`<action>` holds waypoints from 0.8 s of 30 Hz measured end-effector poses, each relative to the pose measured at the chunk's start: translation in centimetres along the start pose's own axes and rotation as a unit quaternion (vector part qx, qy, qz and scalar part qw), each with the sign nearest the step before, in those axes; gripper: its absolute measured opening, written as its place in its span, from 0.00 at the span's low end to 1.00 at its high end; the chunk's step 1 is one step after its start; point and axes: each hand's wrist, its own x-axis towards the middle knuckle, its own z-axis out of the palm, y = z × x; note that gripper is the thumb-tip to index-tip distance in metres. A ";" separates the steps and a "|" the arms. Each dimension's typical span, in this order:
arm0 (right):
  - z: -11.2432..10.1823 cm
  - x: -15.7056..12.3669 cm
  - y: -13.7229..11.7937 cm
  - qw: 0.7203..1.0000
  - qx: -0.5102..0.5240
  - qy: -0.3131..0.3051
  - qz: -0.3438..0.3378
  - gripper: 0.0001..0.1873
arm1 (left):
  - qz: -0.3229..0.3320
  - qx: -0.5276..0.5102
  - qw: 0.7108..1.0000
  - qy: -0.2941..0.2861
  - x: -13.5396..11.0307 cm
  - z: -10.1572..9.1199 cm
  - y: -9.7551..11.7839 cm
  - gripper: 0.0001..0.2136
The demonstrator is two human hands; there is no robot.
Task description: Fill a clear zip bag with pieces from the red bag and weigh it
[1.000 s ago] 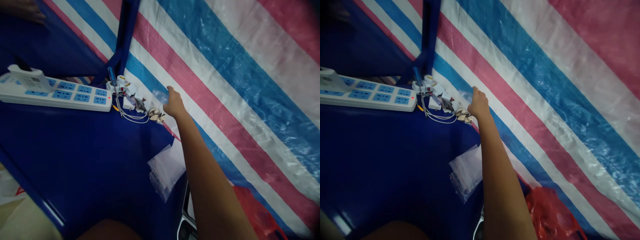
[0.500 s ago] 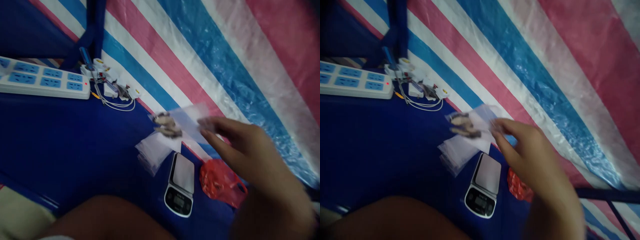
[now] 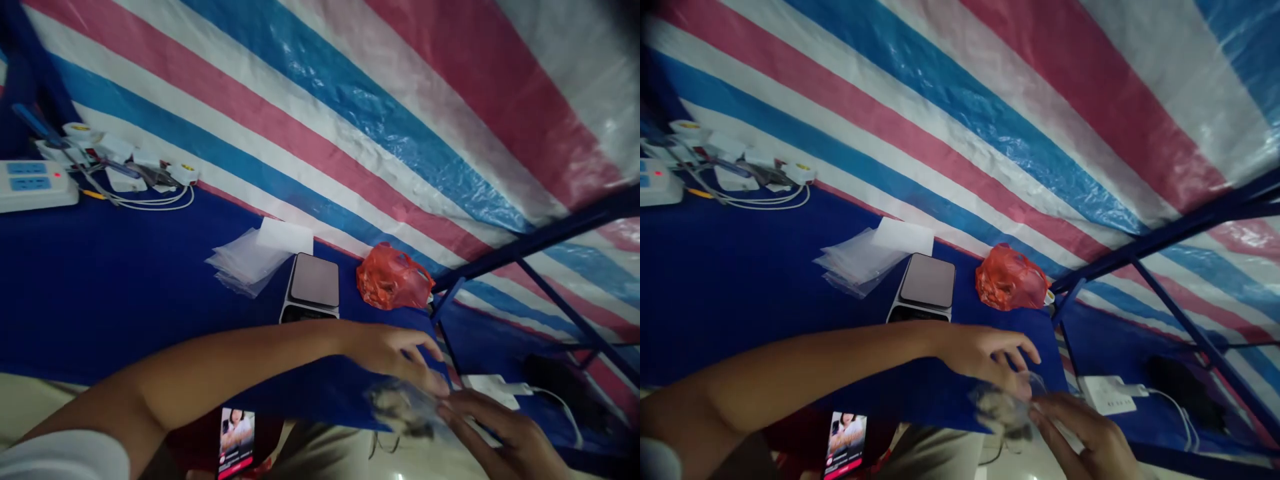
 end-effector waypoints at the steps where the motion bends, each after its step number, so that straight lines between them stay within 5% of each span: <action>1: 0.8 -0.3 0.6 1.000 0.003 0.018 0.004 0.10 | 0.023 0.121 0.992 0.007 0.2 -0.1 1.5 0.31; 5: 4.2 -0.1 1.5 0.994 -0.005 0.106 0.019 0.11 | 0.053 0.455 0.888 0.049 1.0 1.1 4.2 0.20; 10: 7.2 1.6 0.2 0.980 -0.009 0.197 0.017 0.13 | 0.050 0.571 0.809 0.132 0.6 2.4 1.7 0.09; 15: 7.9 2.4 -0.6 0.969 -0.037 0.246 -0.001 0.09 | 0.030 0.564 0.816 0.127 0.7 1.4 0.7 0.06; 20: 7.2 2.2 -3.5 0.951 -0.007 0.291 0.103 0.11 | 0.022 0.527 0.840 0.130 1.4 0.6 0.5 0.07; 22: 7.6 1.9 -6.0 0.959 0.116 0.220 0.137 0.13 | 0.009 0.534 0.835 0.134 1.5 0.3 0.4 0.06; 24: 8.7 1.6 -8.9 0.957 0.251 0.067 0.127 0.14 | -0.005 0.539 0.832 0.133 1.5 0.0 0.3 0.06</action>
